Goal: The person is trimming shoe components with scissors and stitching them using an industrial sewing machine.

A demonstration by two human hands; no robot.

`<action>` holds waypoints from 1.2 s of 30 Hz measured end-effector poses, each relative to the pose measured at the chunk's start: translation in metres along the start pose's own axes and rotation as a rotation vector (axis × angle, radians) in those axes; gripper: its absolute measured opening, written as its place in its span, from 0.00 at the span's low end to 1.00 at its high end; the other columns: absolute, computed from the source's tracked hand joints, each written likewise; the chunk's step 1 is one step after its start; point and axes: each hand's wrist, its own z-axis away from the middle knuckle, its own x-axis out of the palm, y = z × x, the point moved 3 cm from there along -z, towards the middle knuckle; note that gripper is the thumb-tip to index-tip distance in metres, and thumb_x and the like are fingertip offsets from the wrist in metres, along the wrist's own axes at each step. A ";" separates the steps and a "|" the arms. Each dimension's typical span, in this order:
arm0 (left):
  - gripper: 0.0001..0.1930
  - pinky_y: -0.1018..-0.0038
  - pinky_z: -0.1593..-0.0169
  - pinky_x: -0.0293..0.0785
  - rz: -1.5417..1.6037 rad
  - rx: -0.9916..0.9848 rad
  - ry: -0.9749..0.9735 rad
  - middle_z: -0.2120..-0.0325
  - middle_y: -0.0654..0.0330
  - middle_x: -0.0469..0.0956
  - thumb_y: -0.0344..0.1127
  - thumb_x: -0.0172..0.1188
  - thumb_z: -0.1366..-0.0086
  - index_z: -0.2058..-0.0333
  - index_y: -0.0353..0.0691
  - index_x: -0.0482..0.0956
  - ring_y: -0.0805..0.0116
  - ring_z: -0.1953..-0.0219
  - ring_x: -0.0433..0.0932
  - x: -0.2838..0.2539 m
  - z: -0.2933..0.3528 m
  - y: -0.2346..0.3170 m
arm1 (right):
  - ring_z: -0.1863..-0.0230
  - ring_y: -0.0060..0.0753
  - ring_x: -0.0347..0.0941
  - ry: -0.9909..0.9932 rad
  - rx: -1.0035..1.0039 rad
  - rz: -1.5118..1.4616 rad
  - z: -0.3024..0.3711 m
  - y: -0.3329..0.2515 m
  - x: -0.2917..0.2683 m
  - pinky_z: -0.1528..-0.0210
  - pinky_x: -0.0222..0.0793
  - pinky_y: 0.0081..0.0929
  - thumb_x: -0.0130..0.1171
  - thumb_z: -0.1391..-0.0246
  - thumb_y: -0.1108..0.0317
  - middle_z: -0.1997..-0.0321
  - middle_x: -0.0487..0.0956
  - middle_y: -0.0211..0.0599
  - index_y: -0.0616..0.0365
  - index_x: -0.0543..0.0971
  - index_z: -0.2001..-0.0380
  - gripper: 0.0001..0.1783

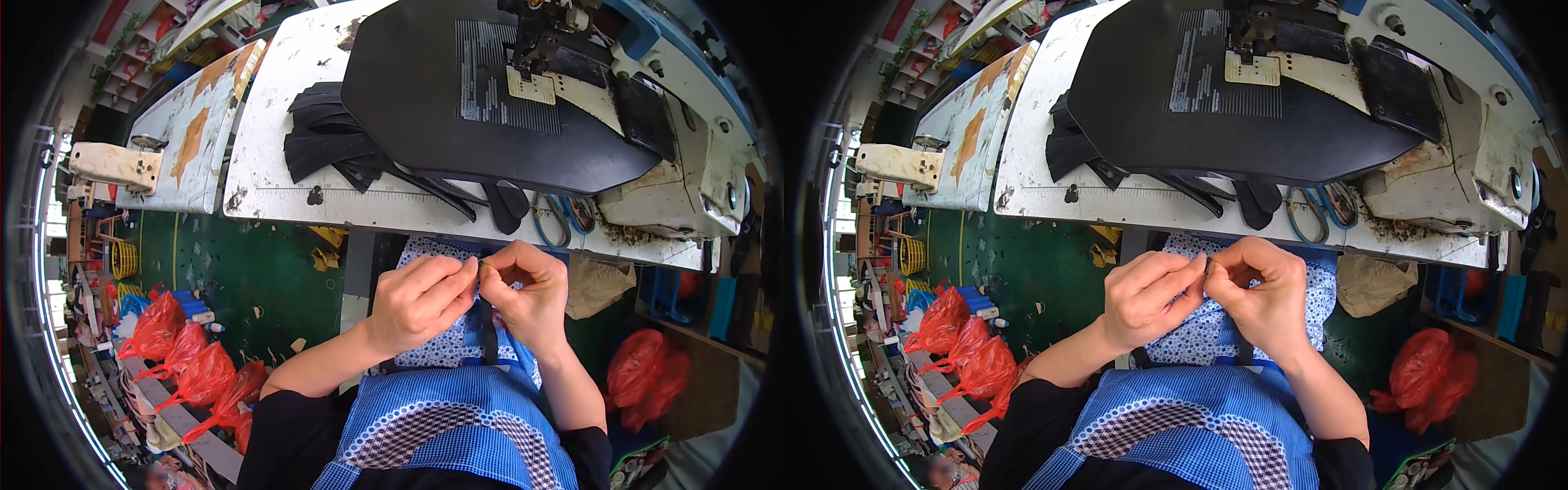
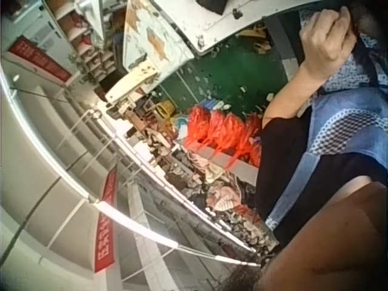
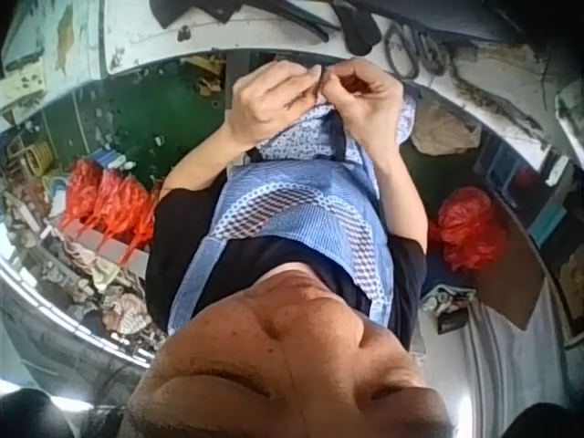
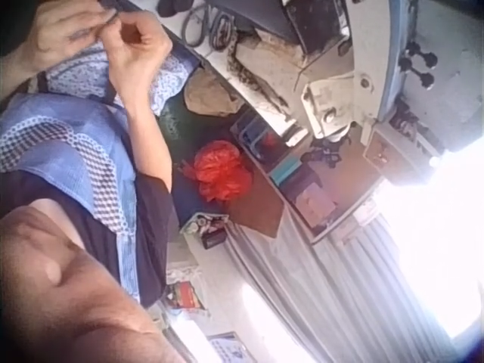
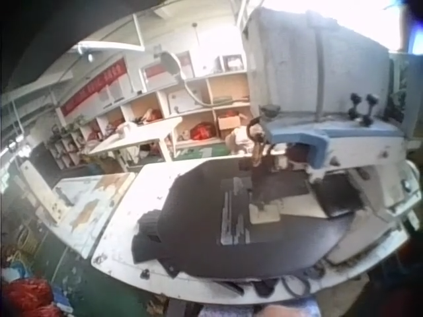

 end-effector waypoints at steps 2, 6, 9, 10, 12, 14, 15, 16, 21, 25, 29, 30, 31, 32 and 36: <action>0.11 0.76 0.70 0.80 0.150 -0.107 0.010 0.68 0.60 0.81 0.23 0.73 0.43 0.60 0.34 0.88 0.68 0.71 0.82 0.002 0.004 -0.003 | 0.70 0.15 0.80 0.067 0.004 -0.089 0.002 0.007 0.004 0.64 0.77 0.17 0.65 0.44 0.79 0.71 0.85 0.30 0.65 0.84 0.70 0.01; 0.06 0.80 0.63 0.84 1.160 -0.833 -0.034 0.64 0.61 0.83 0.23 0.66 0.31 0.57 0.30 0.87 0.77 0.63 0.83 0.016 0.022 -0.024 | 0.71 0.15 0.78 0.020 0.174 -0.401 0.002 0.014 0.004 0.65 0.76 0.17 0.64 0.42 0.80 0.72 0.84 0.29 0.66 0.83 0.69 0.02; 0.07 0.80 0.61 0.84 1.321 -0.976 -0.079 0.64 0.59 0.84 0.21 0.66 0.32 0.57 0.29 0.87 0.76 0.63 0.84 0.021 0.028 -0.034 | 0.69 0.16 0.80 -0.038 0.282 -0.392 -0.001 0.015 0.001 0.63 0.78 0.17 0.64 0.40 0.80 0.70 0.84 0.30 0.66 0.84 0.68 0.02; 0.07 0.80 0.61 0.84 1.324 -0.977 -0.078 0.64 0.59 0.84 0.21 0.66 0.32 0.57 0.29 0.87 0.76 0.63 0.84 0.021 0.028 -0.033 | 0.69 0.16 0.80 -0.038 0.284 -0.390 -0.003 0.012 0.001 0.63 0.78 0.17 0.64 0.40 0.80 0.70 0.84 0.30 0.66 0.84 0.68 0.02; 0.08 0.80 0.61 0.85 0.931 -0.731 -0.021 0.65 0.59 0.84 0.21 0.66 0.33 0.57 0.31 0.88 0.75 0.64 0.85 0.015 0.021 -0.029 | 0.68 0.17 0.81 -0.042 0.322 -0.346 -0.005 0.009 0.002 0.62 0.79 0.18 0.65 0.39 0.79 0.71 0.84 0.30 0.66 0.84 0.67 0.02; 0.10 0.79 0.64 0.85 0.602 -0.520 -0.020 0.67 0.58 0.85 0.19 0.68 0.37 0.57 0.31 0.88 0.73 0.67 0.85 0.009 0.015 -0.020 | 0.68 0.17 0.81 -0.055 0.278 -0.312 -0.005 0.011 0.004 0.62 0.79 0.18 0.65 0.39 0.78 0.71 0.84 0.29 0.66 0.84 0.68 0.03; 0.11 0.79 0.65 0.84 0.471 -0.397 -0.015 0.67 0.57 0.84 0.18 0.69 0.39 0.56 0.31 0.88 0.72 0.67 0.85 0.006 0.016 -0.017 | 0.68 0.18 0.81 -0.061 0.235 -0.280 -0.004 0.012 0.005 0.62 0.79 0.18 0.65 0.40 0.78 0.70 0.84 0.29 0.66 0.83 0.68 0.03; 0.13 0.79 0.66 0.84 0.390 -0.319 -0.046 0.68 0.57 0.85 0.18 0.71 0.42 0.57 0.31 0.89 0.72 0.68 0.85 0.005 0.014 -0.016 | 0.68 0.18 0.81 -0.067 0.237 -0.277 -0.004 0.015 0.003 0.62 0.79 0.18 0.65 0.40 0.78 0.70 0.84 0.29 0.66 0.83 0.68 0.03; 0.08 0.78 0.65 0.82 0.685 -0.430 -0.113 0.69 0.58 0.84 0.21 0.70 0.39 0.60 0.31 0.88 0.74 0.69 0.84 0.001 0.022 -0.026 | 0.70 0.18 0.81 -0.054 -0.105 0.202 0.000 0.001 -0.003 0.65 0.78 0.19 0.67 0.49 0.79 0.71 0.84 0.31 0.63 0.83 0.72 0.02; 0.07 0.80 0.66 0.80 1.054 -0.715 -0.048 0.65 0.60 0.83 0.28 0.68 0.30 0.57 0.31 0.87 0.76 0.69 0.81 0.011 0.020 -0.049 | 0.68 0.17 0.80 -0.023 -0.029 0.031 -0.014 0.000 -0.002 0.62 0.78 0.19 0.65 0.42 0.78 0.69 0.84 0.29 0.65 0.85 0.66 0.02; 0.13 0.77 0.61 0.81 0.797 -0.768 0.326 0.67 0.60 0.86 0.35 0.66 0.27 0.53 0.28 0.84 0.75 0.68 0.84 0.005 -0.015 -0.119 | 0.65 0.14 0.77 0.008 0.021 0.008 -0.032 0.006 -0.011 0.59 0.74 0.16 0.67 0.34 0.71 0.66 0.84 0.27 0.65 0.85 0.54 0.10; 0.14 0.77 0.61 0.81 0.660 -0.795 0.317 0.68 0.58 0.86 0.35 0.67 0.28 0.51 0.29 0.83 0.74 0.69 0.84 0.006 -0.024 -0.136 | 0.66 0.14 0.77 0.016 0.017 0.038 -0.034 0.009 -0.016 0.60 0.74 0.16 0.67 0.34 0.70 0.66 0.84 0.27 0.65 0.85 0.54 0.10; 0.15 0.77 0.61 0.81 0.551 -0.756 0.308 0.68 0.57 0.86 0.35 0.67 0.28 0.50 0.30 0.83 0.73 0.70 0.85 0.010 -0.023 -0.157 | 0.67 0.16 0.78 0.028 -0.003 0.085 -0.038 0.012 -0.020 0.62 0.74 0.18 0.68 0.35 0.72 0.67 0.84 0.30 0.65 0.86 0.55 0.09; 0.15 0.77 0.61 0.81 0.444 -0.719 0.295 0.69 0.55 0.86 0.35 0.67 0.28 0.49 0.31 0.83 0.72 0.70 0.85 0.011 -0.024 -0.165 | 0.67 0.16 0.78 0.022 -0.001 0.089 -0.042 0.017 -0.024 0.62 0.74 0.18 0.68 0.35 0.72 0.67 0.84 0.30 0.65 0.86 0.55 0.09; 0.15 0.73 0.70 0.77 -0.199 -0.401 0.354 0.67 0.59 0.81 0.36 0.69 0.31 0.49 0.36 0.82 0.69 0.70 0.80 0.001 -0.023 -0.159 | 0.71 0.30 0.79 0.202 -0.297 0.545 -0.055 0.019 -0.036 0.67 0.74 0.25 0.70 0.40 0.71 0.69 0.83 0.39 0.64 0.86 0.59 0.09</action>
